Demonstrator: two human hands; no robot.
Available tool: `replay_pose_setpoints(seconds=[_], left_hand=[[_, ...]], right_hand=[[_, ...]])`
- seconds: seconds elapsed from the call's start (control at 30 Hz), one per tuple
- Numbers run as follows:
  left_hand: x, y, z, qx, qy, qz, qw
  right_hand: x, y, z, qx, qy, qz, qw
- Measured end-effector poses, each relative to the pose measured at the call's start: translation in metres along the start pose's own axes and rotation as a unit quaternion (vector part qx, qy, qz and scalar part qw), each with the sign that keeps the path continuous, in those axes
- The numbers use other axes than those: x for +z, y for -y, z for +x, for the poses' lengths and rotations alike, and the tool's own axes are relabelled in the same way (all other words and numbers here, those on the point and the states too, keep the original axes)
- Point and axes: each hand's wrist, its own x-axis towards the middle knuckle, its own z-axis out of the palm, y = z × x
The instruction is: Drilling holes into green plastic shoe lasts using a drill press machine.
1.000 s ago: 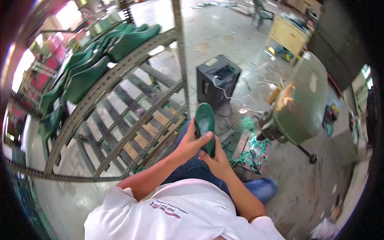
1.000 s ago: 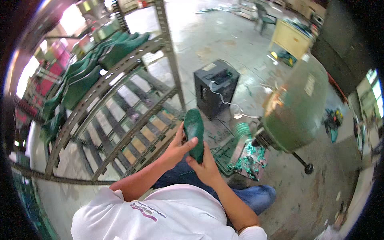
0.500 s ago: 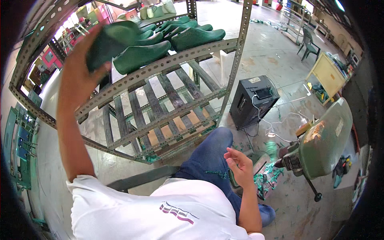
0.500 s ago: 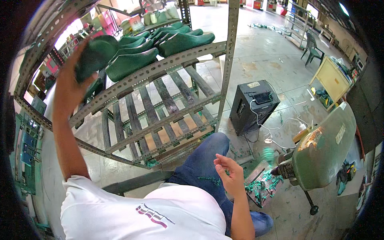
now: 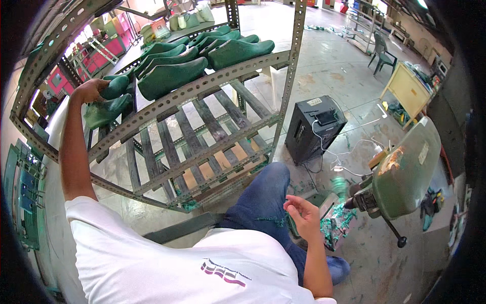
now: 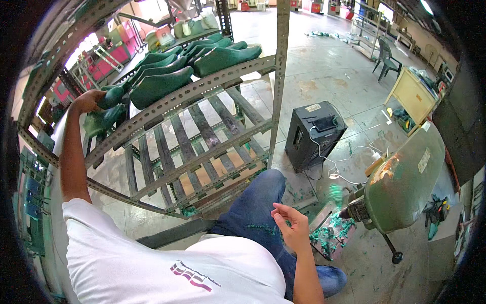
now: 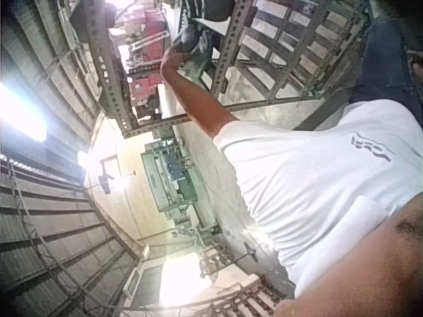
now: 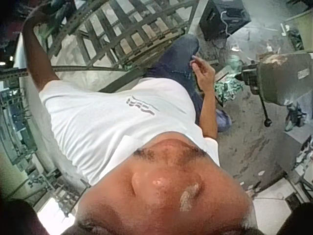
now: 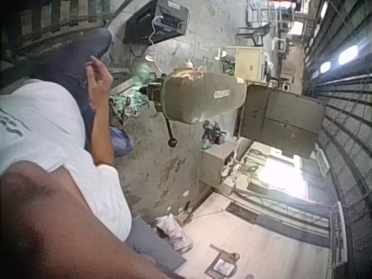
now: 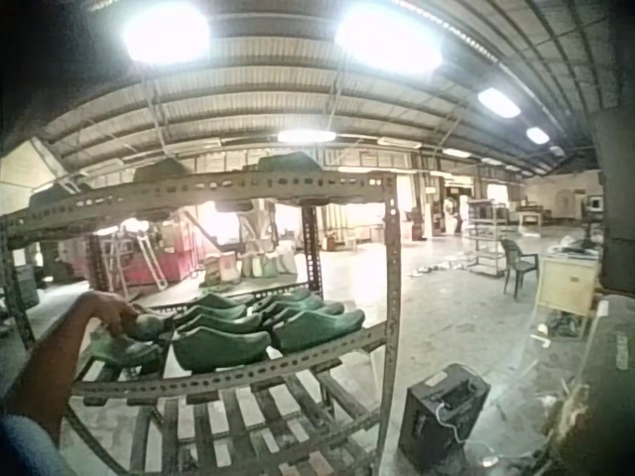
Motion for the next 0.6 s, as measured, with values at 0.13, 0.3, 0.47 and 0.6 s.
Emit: replay_pose_setpoints(seconds=[0.13, 0.3, 0.47, 0.6], left_hand=[[0.006, -0.014, -0.014, 0.026, -0.083, 0.046, 0.995], [0.002, -0.041, -0.032, -0.011, -0.207, 0.062, 0.976], [0.018, -0.078, -0.07, -0.073, -0.134, 0.044, 0.987], [0.038, -0.093, -0.089, 0.032, -0.059, 0.05, 0.996]], right_hand=[[-0.001, 0.001, -0.002, 0.001, -0.022, 0.015, 1.0], [0.002, -0.001, 0.002, -0.002, -0.031, 0.037, 0.999], [0.001, -0.006, 0.002, -0.011, -0.024, 0.014, 1.0], [-0.001, -0.009, 0.0, -0.005, -0.041, 0.026, 0.999]])
